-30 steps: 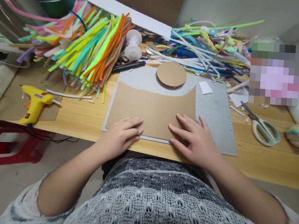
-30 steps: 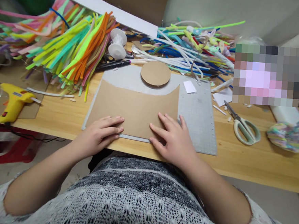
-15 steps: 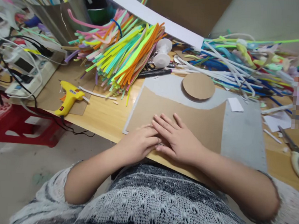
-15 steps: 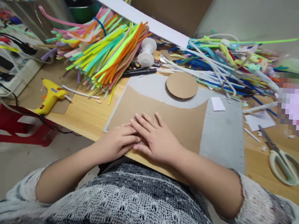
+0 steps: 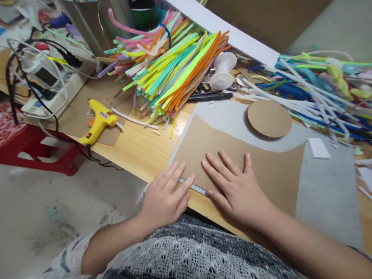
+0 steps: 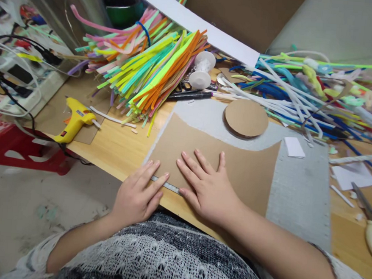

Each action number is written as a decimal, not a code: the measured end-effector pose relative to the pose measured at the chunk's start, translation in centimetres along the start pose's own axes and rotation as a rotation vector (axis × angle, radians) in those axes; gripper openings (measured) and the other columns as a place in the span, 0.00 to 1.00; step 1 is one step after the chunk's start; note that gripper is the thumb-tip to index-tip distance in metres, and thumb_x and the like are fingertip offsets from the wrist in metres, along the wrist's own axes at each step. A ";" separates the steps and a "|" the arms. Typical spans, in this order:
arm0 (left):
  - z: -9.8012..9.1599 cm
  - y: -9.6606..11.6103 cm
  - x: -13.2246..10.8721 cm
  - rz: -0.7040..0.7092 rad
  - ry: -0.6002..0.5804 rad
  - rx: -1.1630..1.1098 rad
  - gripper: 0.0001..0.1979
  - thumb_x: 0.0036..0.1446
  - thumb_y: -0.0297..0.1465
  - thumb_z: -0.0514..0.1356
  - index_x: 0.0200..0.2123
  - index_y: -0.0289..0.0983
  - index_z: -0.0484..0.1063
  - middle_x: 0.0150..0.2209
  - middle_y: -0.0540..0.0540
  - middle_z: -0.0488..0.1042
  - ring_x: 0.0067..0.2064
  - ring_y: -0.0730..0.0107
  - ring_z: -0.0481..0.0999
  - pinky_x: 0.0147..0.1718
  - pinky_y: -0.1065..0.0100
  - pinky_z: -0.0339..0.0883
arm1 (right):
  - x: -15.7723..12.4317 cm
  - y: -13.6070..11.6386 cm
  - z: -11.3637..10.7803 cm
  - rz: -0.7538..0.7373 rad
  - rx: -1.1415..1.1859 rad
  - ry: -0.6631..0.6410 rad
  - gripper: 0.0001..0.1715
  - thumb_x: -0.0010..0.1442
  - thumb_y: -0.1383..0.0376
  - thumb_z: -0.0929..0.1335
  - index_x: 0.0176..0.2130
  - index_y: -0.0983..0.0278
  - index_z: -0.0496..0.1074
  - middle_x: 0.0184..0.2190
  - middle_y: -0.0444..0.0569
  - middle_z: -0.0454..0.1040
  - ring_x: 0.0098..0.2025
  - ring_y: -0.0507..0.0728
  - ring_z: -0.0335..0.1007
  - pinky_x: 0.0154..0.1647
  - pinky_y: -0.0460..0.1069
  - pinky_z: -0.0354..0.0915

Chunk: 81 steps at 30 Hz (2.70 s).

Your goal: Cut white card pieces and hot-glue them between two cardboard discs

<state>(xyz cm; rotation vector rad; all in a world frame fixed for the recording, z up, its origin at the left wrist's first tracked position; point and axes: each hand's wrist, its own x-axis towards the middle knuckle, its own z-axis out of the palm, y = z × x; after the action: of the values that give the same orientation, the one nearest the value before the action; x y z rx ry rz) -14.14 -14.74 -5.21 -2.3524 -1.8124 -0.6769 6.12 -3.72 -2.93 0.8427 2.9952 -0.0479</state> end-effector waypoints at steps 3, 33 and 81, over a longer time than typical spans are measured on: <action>0.3 0.4 -0.1 0.019 0.000 0.063 0.22 0.59 0.31 0.54 0.57 0.33 0.65 0.59 0.34 0.65 0.61 0.53 0.63 0.55 0.55 0.62 | 0.0 0.0 0.1 -0.001 -0.002 0.000 0.34 0.66 0.50 0.54 0.67 0.54 0.42 0.67 0.45 0.47 0.68 0.65 0.43 0.61 0.76 0.31; 0.9 0.5 -0.5 0.012 0.003 0.065 0.25 0.59 0.32 0.53 0.59 0.31 0.62 0.60 0.33 0.64 0.62 0.53 0.61 0.56 0.58 0.59 | 0.0 0.1 0.2 -0.019 -0.045 0.005 0.34 0.66 0.50 0.53 0.67 0.55 0.41 0.66 0.48 0.52 0.67 0.65 0.46 0.62 0.73 0.32; 2.7 0.6 -1.4 -0.080 0.342 0.011 0.23 0.58 0.33 0.52 0.57 0.38 0.65 0.45 0.46 0.78 0.48 0.65 0.72 0.50 0.59 0.55 | 0.0 -0.1 0.1 -0.006 -0.028 -0.027 0.35 0.66 0.50 0.54 0.67 0.55 0.41 0.68 0.46 0.46 0.68 0.64 0.42 0.62 0.75 0.31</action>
<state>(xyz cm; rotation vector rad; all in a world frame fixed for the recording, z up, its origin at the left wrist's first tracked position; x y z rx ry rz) -13.03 -15.22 -8.10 -2.0129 -1.7559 -1.0048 6.06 -3.82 -3.02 0.8233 2.9668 -0.0176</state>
